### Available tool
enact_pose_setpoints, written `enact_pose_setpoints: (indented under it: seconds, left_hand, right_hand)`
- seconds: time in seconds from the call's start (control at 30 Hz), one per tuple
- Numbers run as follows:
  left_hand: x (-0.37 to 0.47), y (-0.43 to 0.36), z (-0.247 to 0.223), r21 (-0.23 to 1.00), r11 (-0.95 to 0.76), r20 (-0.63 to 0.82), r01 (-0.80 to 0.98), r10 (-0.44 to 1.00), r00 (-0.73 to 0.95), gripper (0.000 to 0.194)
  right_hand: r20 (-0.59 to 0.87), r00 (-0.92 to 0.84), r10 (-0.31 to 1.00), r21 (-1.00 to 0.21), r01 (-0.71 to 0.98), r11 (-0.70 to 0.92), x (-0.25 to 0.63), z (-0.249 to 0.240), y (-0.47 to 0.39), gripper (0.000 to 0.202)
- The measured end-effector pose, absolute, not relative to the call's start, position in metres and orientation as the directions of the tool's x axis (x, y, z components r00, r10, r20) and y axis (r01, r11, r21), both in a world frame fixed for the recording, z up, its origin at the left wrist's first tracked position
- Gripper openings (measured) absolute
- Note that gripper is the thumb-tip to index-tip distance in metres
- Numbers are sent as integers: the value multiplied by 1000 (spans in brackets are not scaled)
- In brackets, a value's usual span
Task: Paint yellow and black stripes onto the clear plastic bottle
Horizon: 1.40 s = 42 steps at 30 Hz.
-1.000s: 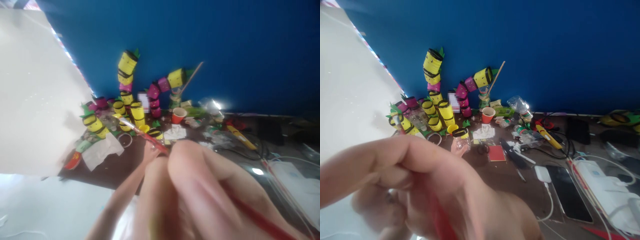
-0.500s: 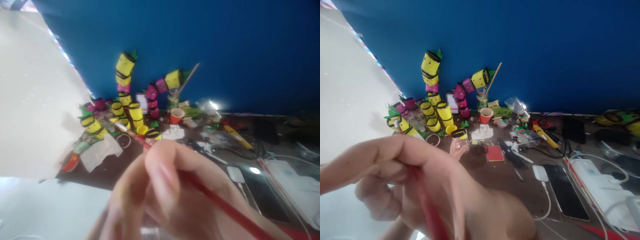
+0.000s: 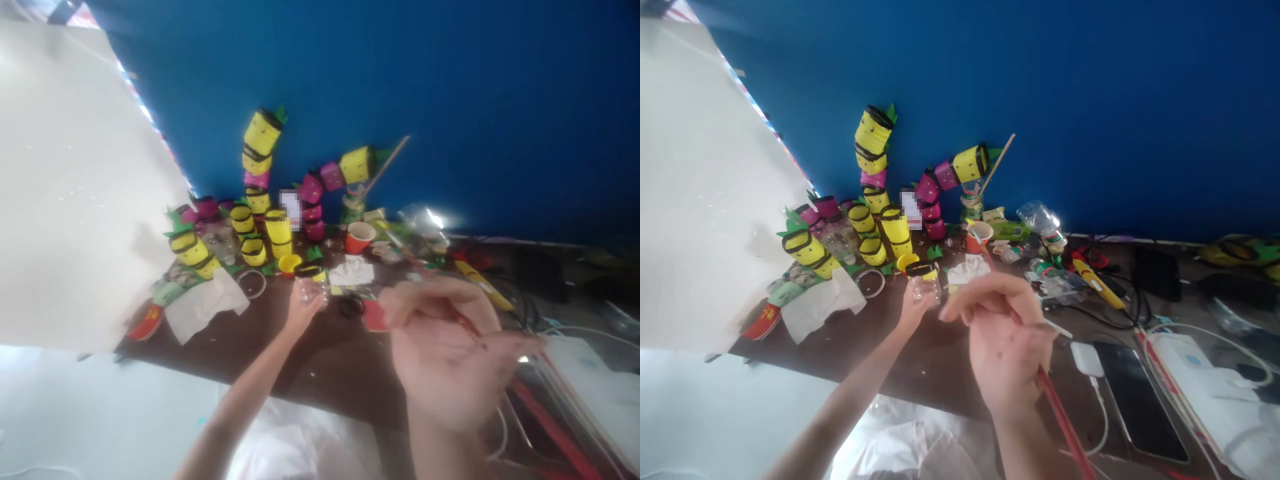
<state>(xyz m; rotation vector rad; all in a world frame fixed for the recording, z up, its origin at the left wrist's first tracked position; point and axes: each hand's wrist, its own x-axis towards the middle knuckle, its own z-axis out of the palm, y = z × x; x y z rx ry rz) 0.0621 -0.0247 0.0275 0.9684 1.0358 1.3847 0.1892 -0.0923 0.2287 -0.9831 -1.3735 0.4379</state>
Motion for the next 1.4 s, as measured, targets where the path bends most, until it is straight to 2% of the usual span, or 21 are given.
enact_pose_setpoints:
  seconds: [0.07, 0.13, 0.23, 0.3, 0.47, 0.6, 0.73, 1.17, 1.4]
  left_hand:
    - [60, -22, 25, 956, -24, 11, -293, 999, -44, 51]
    - [59, -21, 21, 951, -26, 24, -309, 1000, -11, 52]
    - [59, -20, 16, 939, -3, 14, -345, 999, 29, 54]
    - [59, -21, 14, 929, 30, -15, -370, 999, 45, 56]
    - [60, -21, 14, 938, 21, -8, -346, 999, 40, 57]
    - [60, -21, 14, 953, -30, 40, -301, 999, 25, 54]
    - [61, -21, 17, 964, -59, 63, -261, 998, 9, 50]
    - [60, -21, 14, 983, -59, 57, -174, 998, -13, 47]
    - [60, -19, 6, 985, -60, 59, -165, 998, -13, 49]
  right_hand:
    - [619, 274, 736, -785, 236, 573, 189, 203, -88, 62]
    - [687, 276, 672, -721, 377, 582, 193, 171, -90, 68]
    - [671, 232, 704, -697, 520, 494, 205, 132, -100, 40]
    - [606, 188, 773, -717, 550, 428, 210, 116, -107, 26]
    - [661, 35, 750, -616, 596, 515, 212, 90, -114, 20]
    - [587, 46, 808, -680, 569, 462, 207, 71, -115, 25]
    - [562, 73, 824, -713, 548, 437, 202, 62, -112, 23]
    - [614, 35, 788, -621, 639, 455, 195, 67, -106, 24]
    - [647, 31, 762, -602, 634, 485, 192, 63, -103, 26]
